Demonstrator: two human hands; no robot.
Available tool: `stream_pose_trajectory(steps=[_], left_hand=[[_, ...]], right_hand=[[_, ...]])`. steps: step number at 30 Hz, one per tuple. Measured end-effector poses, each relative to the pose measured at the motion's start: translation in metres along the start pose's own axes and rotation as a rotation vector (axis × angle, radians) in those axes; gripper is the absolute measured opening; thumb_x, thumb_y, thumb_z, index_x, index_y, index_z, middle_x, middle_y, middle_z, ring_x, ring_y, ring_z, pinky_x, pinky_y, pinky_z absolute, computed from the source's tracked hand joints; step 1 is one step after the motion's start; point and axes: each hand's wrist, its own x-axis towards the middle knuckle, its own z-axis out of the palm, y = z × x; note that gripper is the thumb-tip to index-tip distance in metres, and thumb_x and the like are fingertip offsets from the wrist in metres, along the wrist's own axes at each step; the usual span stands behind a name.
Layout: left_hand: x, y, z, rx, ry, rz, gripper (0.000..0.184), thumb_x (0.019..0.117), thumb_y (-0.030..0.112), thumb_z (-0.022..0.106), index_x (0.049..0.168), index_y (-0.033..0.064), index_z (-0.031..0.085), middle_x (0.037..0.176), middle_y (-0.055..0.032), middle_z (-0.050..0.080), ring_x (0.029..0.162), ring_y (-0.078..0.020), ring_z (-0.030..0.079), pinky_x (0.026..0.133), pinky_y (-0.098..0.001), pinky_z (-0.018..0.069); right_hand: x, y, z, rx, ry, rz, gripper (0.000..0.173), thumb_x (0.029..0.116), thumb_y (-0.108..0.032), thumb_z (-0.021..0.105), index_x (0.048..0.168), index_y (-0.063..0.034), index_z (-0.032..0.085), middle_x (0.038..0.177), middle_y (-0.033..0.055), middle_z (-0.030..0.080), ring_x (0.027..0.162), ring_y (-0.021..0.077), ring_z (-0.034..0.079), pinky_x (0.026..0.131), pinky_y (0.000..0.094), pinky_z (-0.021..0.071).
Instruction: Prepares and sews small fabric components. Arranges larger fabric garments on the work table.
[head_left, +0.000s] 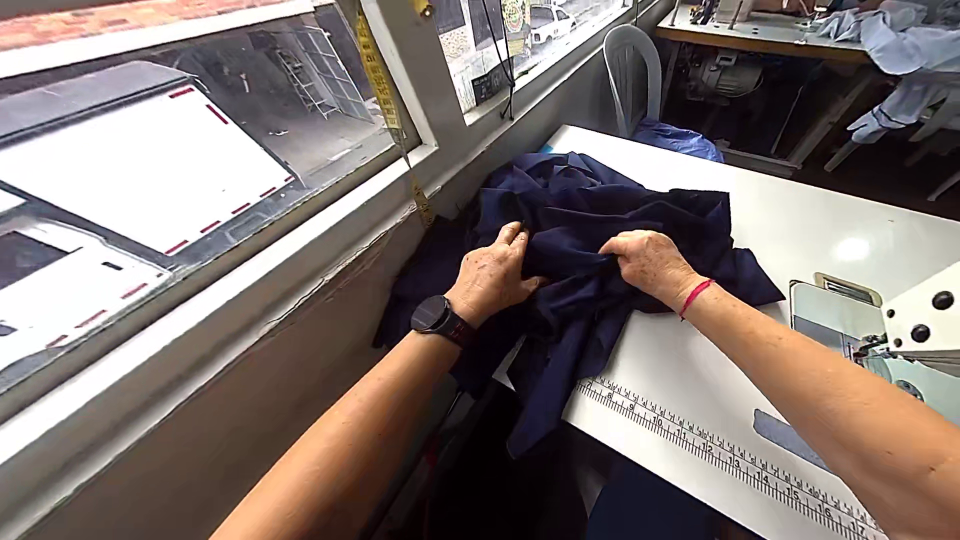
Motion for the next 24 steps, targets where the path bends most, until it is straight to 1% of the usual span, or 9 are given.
stream_pose_trajectory(steps=[2,4,7,10,12,15,19,21,24], left_hand=[[0.009,-0.008,-0.004,-0.033,0.001,0.036,0.030,0.0898,0.019,0.075,0.109,-0.0033,0.074,0.125,-0.0237,0.068,0.097,-0.0442,0.071,0.076,-0.0671,0.0537],[0.019,-0.010,-0.010,-0.113,0.016,0.059,0.016,0.0919,0.006,0.067,0.102,-0.0027,0.076,0.111,-0.0219,0.073,0.100,-0.0437,0.071,0.081,-0.0686,0.0519],[0.040,0.005,-0.033,-0.283,0.077,0.090,0.017,0.0941,-0.001,0.060,0.100,-0.0067,0.074,0.097,-0.0249,0.073,0.097,-0.0426,0.070,0.087,-0.0649,0.0506],[0.059,0.028,-0.067,-0.489,0.192,0.077,0.021,0.0989,0.004,0.055,0.105,-0.0078,0.072,0.092,-0.0229,0.070,0.089,-0.0306,0.067,0.084,-0.0508,0.0511],[0.068,0.040,-0.087,-0.624,0.230,0.135,0.025,0.0953,0.013,0.063,0.113,-0.0034,0.069,0.097,-0.0121,0.069,0.083,-0.0132,0.063,0.079,-0.0345,0.0520],[0.073,0.063,-0.121,-0.763,0.134,0.303,0.063,0.0775,0.017,0.084,0.132,-0.0003,0.056,0.116,-0.0058,0.067,0.101,-0.0035,0.065,0.090,-0.0235,0.0547],[0.079,0.073,-0.158,-0.531,0.247,0.397,0.026,0.0807,0.015,0.082,0.102,0.0072,0.070,0.094,0.0055,0.072,0.089,0.0055,0.066,0.085,-0.0176,0.0550],[0.073,0.075,-0.172,-0.473,0.292,0.277,0.021,0.0883,0.019,0.077,0.104,0.0059,0.071,0.095,0.0017,0.070,0.089,0.0024,0.065,0.085,-0.0207,0.0543],[0.058,0.084,-0.182,-0.802,0.354,0.145,0.008,0.0909,0.007,0.073,0.096,0.0087,0.067,0.087,0.0043,0.071,0.084,-0.0009,0.069,0.078,-0.0210,0.0596]], right_hand=[[-0.004,0.007,-0.020,0.161,0.044,0.033,0.023,0.0909,0.005,0.059,0.097,-0.0037,0.080,0.092,0.0139,0.078,0.089,0.0290,0.075,0.082,0.0518,0.0569],[0.000,0.005,-0.045,0.298,-0.019,0.109,0.018,0.0971,-0.007,0.063,0.101,-0.0055,0.080,0.092,0.0088,0.078,0.088,0.0164,0.072,0.083,0.0402,0.0550],[0.019,0.001,-0.066,0.280,-0.043,0.102,0.022,0.1000,-0.014,0.060,0.105,-0.0012,0.078,0.105,0.0113,0.077,0.100,0.0162,0.072,0.093,0.0384,0.0545],[0.055,-0.013,-0.084,0.334,0.080,0.249,0.023,0.1047,-0.013,0.052,0.099,0.0010,0.069,0.082,0.0080,0.064,0.077,0.0126,0.059,0.074,0.0353,0.0470],[0.078,-0.031,-0.096,0.500,0.175,0.323,0.020,0.1066,-0.014,0.047,0.097,-0.0032,0.062,0.081,0.0016,0.058,0.075,0.0056,0.056,0.072,0.0272,0.0465],[0.096,-0.071,-0.115,0.809,0.283,0.283,0.020,0.1069,-0.010,0.046,0.093,-0.0098,0.060,0.075,-0.0046,0.062,0.069,0.0011,0.062,0.066,0.0203,0.0528],[0.089,-0.096,-0.139,0.945,0.430,0.047,0.016,0.1009,-0.002,0.055,0.091,-0.0077,0.067,0.081,-0.0028,0.070,0.080,0.0050,0.070,0.078,0.0251,0.0591],[0.077,-0.091,-0.139,0.989,0.545,-0.010,0.007,0.0997,-0.007,0.057,0.104,-0.0051,0.063,0.097,0.0026,0.071,0.097,0.0116,0.070,0.089,0.0324,0.0593],[0.050,-0.081,-0.117,0.936,0.378,-0.043,0.073,0.0944,-0.029,0.066,0.150,0.0005,0.030,0.136,0.0073,0.058,0.123,0.0115,0.060,0.101,0.0303,0.0540]])
